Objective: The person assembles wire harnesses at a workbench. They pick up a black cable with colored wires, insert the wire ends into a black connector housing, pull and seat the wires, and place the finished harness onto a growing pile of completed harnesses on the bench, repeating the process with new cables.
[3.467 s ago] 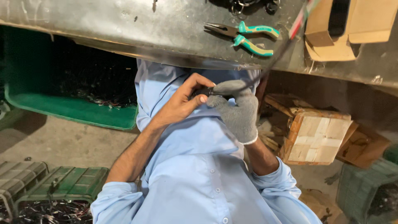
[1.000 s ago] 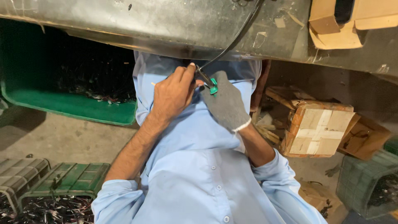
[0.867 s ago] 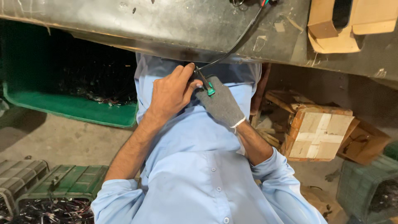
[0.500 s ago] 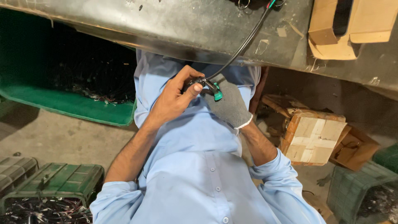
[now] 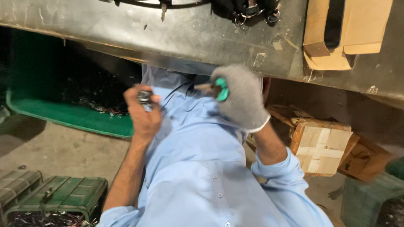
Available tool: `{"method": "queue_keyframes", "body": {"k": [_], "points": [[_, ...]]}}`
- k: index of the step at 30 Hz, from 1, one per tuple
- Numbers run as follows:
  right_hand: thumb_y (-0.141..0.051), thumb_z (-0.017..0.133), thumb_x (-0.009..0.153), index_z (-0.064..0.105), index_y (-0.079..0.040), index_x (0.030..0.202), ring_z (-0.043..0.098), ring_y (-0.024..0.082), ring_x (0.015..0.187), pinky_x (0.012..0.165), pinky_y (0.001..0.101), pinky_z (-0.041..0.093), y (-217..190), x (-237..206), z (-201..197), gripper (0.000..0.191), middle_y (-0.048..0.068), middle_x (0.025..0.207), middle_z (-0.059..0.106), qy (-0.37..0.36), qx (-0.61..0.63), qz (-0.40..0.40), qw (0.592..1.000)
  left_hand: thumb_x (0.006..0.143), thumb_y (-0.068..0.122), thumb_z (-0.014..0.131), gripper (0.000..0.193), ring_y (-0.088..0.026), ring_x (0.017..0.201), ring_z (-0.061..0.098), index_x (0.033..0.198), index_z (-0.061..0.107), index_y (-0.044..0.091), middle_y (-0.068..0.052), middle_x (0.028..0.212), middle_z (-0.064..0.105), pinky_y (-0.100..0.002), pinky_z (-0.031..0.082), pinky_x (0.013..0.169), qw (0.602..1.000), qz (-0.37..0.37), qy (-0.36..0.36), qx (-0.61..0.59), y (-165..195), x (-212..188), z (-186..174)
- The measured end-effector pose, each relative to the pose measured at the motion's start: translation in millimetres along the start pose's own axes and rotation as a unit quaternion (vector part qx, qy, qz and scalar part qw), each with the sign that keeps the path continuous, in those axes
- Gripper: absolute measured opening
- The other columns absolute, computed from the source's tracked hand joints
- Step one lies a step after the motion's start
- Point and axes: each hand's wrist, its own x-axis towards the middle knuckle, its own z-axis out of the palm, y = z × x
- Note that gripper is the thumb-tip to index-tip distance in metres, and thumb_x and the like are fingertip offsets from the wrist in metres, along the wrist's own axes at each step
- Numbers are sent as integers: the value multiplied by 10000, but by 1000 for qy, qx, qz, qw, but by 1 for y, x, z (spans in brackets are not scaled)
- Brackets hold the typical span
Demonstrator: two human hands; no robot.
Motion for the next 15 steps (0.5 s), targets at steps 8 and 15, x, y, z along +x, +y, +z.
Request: {"method": "queue_keyframes", "body": {"k": [8, 15], "points": [[-340, 930, 842, 673, -104, 1163, 571, 340, 1130, 981, 491, 434, 35, 47, -19, 474, 113, 1177, 618, 113, -159, -22, 981, 1019, 182, 738, 648, -376, 1372, 381, 1509, 372, -34, -238, 1449, 428, -518, 266, 1191, 965, -15, 107, 240, -23, 41, -48], [-371, 921, 847, 673, -113, 1157, 588, 341, 1137, 998, 494, 436, 38, 44, -12, 474, 105, 1188, 639, 134, -171, -19, 976, 1122, 132, 670, 287, -302, 1308, 501, 1395, 741, 75, -126, 1361, 609, -483, 328, 1128, 877, 331, 76, 340, 20, 188, -51]]}}
